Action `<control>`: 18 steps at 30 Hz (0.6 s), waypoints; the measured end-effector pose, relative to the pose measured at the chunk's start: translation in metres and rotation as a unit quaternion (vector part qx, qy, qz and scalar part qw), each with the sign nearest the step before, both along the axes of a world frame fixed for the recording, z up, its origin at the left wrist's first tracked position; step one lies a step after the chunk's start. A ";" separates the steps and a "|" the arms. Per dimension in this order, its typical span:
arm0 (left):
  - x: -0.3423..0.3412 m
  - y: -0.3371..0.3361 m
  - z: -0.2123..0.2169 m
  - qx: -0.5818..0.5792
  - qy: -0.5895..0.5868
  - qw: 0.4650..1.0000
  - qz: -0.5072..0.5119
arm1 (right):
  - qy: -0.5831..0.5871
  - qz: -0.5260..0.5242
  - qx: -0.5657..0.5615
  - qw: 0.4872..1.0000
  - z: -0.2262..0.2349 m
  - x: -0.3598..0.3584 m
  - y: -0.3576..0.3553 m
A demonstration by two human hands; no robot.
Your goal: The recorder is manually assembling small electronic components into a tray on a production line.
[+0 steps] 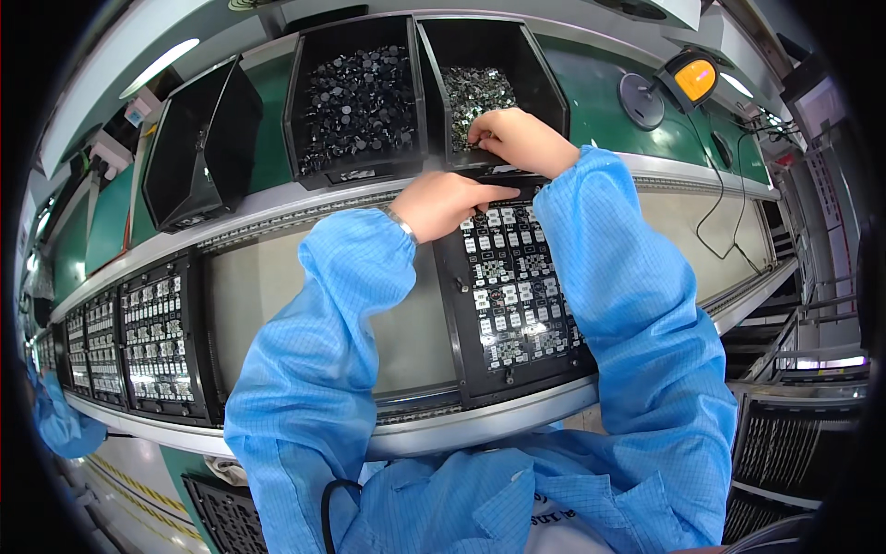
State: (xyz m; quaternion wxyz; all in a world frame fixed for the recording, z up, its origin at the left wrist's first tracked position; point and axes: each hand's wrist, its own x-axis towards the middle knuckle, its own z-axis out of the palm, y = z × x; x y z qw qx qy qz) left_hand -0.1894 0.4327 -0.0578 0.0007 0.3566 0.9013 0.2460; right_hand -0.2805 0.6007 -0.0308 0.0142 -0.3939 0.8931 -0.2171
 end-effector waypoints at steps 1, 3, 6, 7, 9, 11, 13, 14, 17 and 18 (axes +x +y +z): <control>0.001 0.000 0.003 -0.001 0.000 1.000 0.001 | 0.013 0.003 0.001 1.000 0.001 0.001 0.000; 0.001 0.000 0.006 -0.002 -0.020 1.000 -0.007 | 0.007 0.001 -0.004 1.000 0.001 0.000 0.001; 0.002 -0.002 0.001 0.010 0.002 1.000 -0.009 | 0.003 -0.002 -0.012 1.000 0.001 0.000 0.002; 0.002 -0.003 0.000 0.009 0.003 1.000 -0.009 | 0.002 -0.003 -0.015 1.000 0.000 0.001 0.002; 0.003 -0.002 0.000 0.012 0.010 1.000 -0.019 | 0.011 -0.003 -0.019 1.000 -0.001 0.001 0.003; 0.004 -0.002 -0.002 0.002 0.039 0.999 -0.027 | 0.019 -0.002 -0.023 1.000 0.000 0.001 0.003; 0.003 -0.004 -0.002 -0.007 0.067 0.997 -0.033 | 0.046 -0.004 -0.006 0.999 0.001 0.001 0.001; 0.000 -0.005 0.001 -0.008 0.046 0.999 -0.028 | 0.046 -0.004 -0.007 0.999 0.000 0.000 0.002; 0.000 -0.004 0.003 -0.007 0.036 0.999 -0.022 | 0.058 -0.016 -0.007 0.998 0.000 0.000 0.004; 0.000 -0.004 0.003 -0.005 0.047 0.999 -0.021 | 0.060 -0.016 -0.006 0.998 0.001 0.000 0.003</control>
